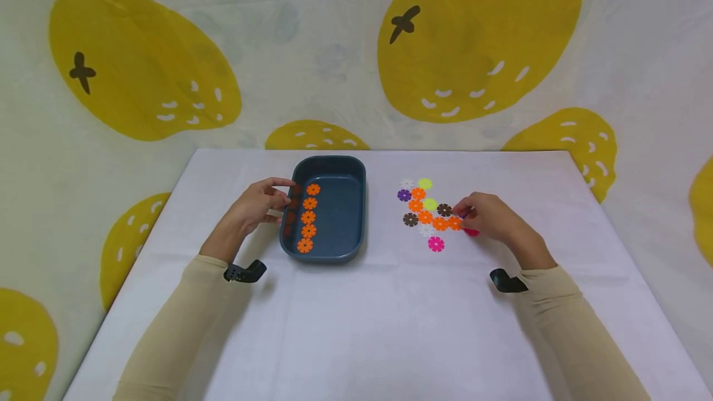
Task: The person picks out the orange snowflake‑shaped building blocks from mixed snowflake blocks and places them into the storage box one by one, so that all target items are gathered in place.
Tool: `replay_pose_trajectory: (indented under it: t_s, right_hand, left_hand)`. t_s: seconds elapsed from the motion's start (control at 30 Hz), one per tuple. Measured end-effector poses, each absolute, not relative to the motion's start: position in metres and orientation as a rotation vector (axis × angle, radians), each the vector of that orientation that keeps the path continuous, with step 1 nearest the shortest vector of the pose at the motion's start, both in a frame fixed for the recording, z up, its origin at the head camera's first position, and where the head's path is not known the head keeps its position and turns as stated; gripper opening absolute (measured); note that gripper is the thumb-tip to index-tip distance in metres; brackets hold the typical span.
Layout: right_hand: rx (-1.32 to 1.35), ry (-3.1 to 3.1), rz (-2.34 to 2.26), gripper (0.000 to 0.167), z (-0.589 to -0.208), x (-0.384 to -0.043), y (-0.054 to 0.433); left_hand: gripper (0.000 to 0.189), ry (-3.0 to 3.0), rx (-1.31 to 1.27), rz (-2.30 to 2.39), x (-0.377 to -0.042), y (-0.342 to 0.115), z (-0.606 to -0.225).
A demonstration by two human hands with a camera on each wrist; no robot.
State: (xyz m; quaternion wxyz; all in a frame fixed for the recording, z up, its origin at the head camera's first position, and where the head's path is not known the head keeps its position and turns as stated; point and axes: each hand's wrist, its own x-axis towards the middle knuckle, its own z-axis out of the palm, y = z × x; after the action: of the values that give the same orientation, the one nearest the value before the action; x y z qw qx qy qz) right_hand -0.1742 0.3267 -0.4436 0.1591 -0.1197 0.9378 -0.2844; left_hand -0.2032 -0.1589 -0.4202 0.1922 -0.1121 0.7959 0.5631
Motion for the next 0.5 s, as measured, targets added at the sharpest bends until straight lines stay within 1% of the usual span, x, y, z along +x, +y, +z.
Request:
replay_pose_trajectory:
  t_s: [0.23,0.5]
  right_hand:
    - [-0.347,2.684,-0.789,0.027,-0.4445,-0.1728,0.3258]
    - [-0.369,2.713,-0.752,0.022,-0.4461,-0.173,0.324]
  left_hand:
    - [0.042,2.24,-0.307,1.584,-0.2023,-0.1583,-0.4196]
    - [0.042,2.247,-0.308,1.581,-0.2022,-0.1578,-0.4197]
